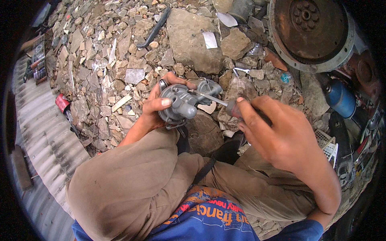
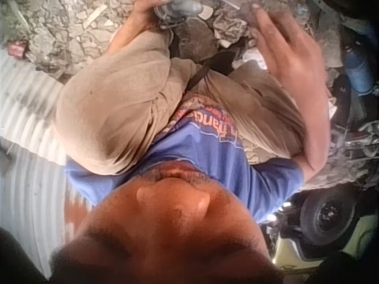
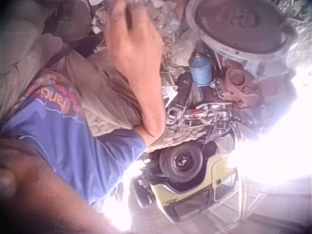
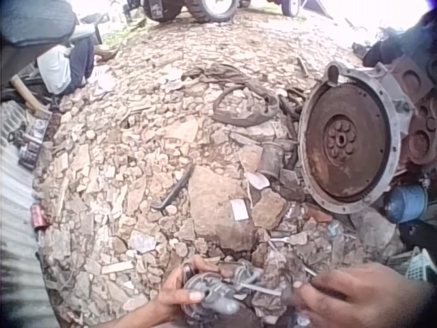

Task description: The person sits on the ground and uses a screwdriver to manipulate a metallic mechanical component, likely a carburetor. They repeatedly insert the tool into the object, turn it, and adjust their grip while holding the part in their left hand.

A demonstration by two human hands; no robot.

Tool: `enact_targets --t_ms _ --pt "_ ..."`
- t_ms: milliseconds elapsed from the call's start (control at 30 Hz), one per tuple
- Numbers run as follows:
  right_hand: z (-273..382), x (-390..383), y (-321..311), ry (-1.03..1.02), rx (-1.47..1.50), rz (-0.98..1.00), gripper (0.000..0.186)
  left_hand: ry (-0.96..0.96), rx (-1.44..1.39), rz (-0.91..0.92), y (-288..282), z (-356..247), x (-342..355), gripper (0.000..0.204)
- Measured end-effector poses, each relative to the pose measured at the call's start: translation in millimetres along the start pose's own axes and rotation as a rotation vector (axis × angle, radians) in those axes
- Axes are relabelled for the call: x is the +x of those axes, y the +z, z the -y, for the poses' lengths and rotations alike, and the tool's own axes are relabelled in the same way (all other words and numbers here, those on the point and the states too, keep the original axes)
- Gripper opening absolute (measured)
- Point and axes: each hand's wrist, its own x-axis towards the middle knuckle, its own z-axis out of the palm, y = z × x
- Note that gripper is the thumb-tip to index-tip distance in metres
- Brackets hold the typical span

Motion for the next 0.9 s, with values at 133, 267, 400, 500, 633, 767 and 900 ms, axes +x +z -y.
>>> enact_targets --t_ms 133,267,400,500,633,767,900 --pt "2.1 -1.7 0.1 0.089 0.067 0.069 0.041 0.045 0.069 0.062 -7.2 1.2 -0.5 0.056" --pt "7.0 -1.3 1.3 0.197 0.179 0.036 0.036 0.055 0.153 0.058 -8.7 1.4 -1.9 0.058" --pt "-1.0 -4.0 11.2 0.199 0.288 -0.024 0.032 0.075 0.204 0.052 -9.4 0.3 -2.4 0.058" --pt "-9.8 -9.2 27.5 0.215 0.375 -0.094 0.029 0.073 0.247 0.037 -9.8 -0.3 -3.0 0.058" --pt "-12.5 -7.9 24.9 0.266 0.380 -0.035 0.028 0.047 0.231 -0.018 -4.0 -2.9 -3.5 0.059" --pt "-8.7 4.1 17.0 0.183 0.309 -0.091 0.027 0.055 0.169 0.034 -7.1 -0.2 -3.7 0.056" --pt "-11.0 -3.0 23.3 0.225 0.385 -0.107 0.025 0.063 0.168 -0.007 -3.0 0.7 -3.4 0.058"
